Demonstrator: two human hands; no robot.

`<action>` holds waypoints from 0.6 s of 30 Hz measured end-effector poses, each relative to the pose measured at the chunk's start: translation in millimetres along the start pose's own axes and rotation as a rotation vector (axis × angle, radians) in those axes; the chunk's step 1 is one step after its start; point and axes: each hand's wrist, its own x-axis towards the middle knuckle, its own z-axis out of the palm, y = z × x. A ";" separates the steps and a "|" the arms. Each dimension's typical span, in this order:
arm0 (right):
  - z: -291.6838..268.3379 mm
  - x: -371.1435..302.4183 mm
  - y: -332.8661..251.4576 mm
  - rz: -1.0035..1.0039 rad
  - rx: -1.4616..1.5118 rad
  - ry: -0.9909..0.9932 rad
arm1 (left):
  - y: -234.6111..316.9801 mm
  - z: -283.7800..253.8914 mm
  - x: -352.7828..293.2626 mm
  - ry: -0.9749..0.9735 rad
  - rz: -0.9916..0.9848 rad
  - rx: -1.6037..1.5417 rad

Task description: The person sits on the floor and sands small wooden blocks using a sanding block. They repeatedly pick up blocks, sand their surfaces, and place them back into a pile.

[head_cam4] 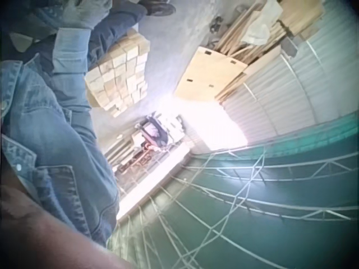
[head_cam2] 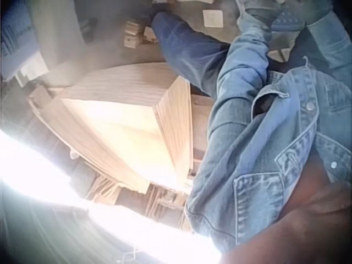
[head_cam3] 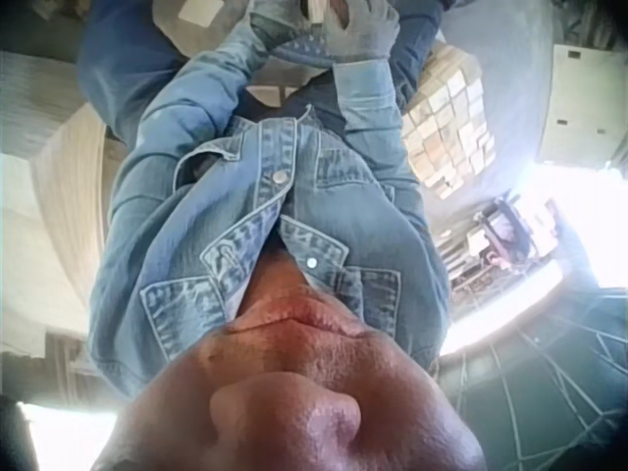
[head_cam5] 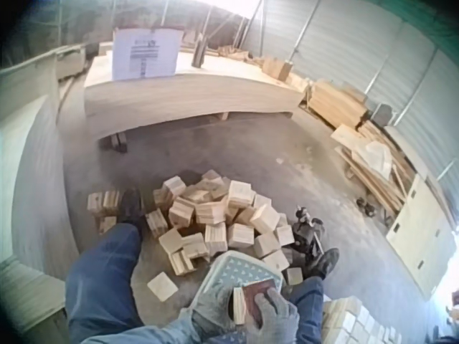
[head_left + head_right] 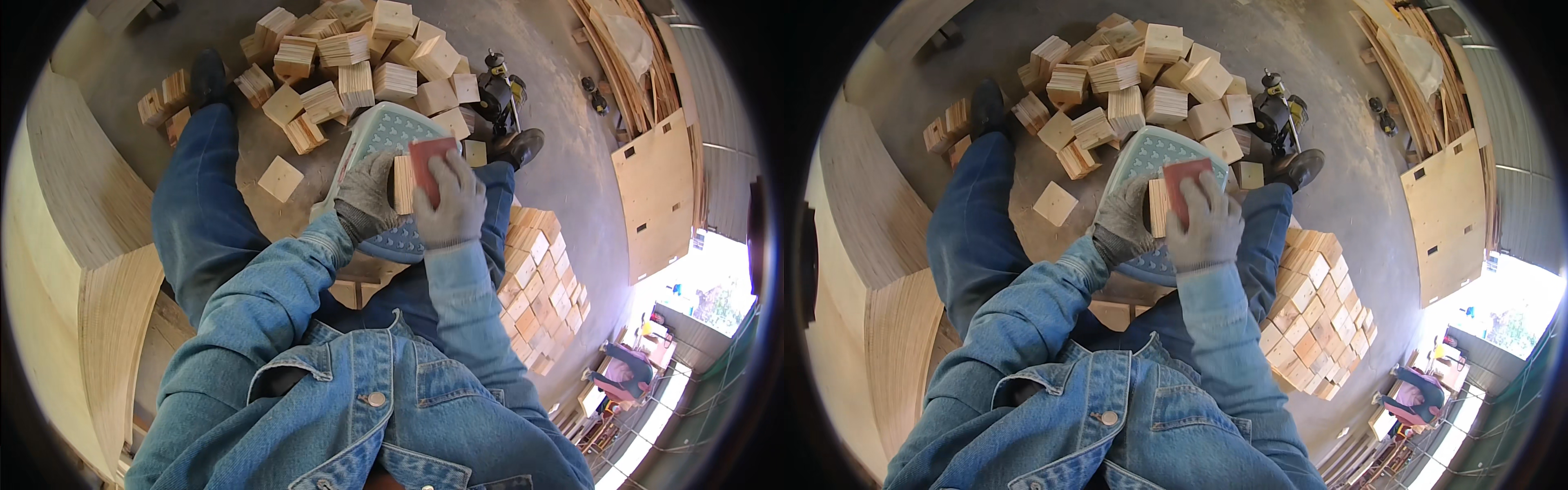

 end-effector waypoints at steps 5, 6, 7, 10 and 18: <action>17.5 81.2 8.7 0.179 -0.029 -0.155 | 1.6 4.8 2.6 0.086 0.081 0.058; 18.3 91.7 7.9 0.221 -0.015 -0.206 | 0.6 5.1 2.4 0.081 0.076 0.063; 18.2 97.8 7.8 0.264 -0.001 -0.256 | -0.3 5.4 1.7 0.076 0.072 0.067; 25.6 83.0 31.9 0.196 0.183 -0.122 | 2.6 1.1 4.5 -0.005 0.017 0.025; -4.8 -35.1 30.6 0.222 0.392 -0.006 | 3.3 -5.2 2.4 0.036 0.098 0.073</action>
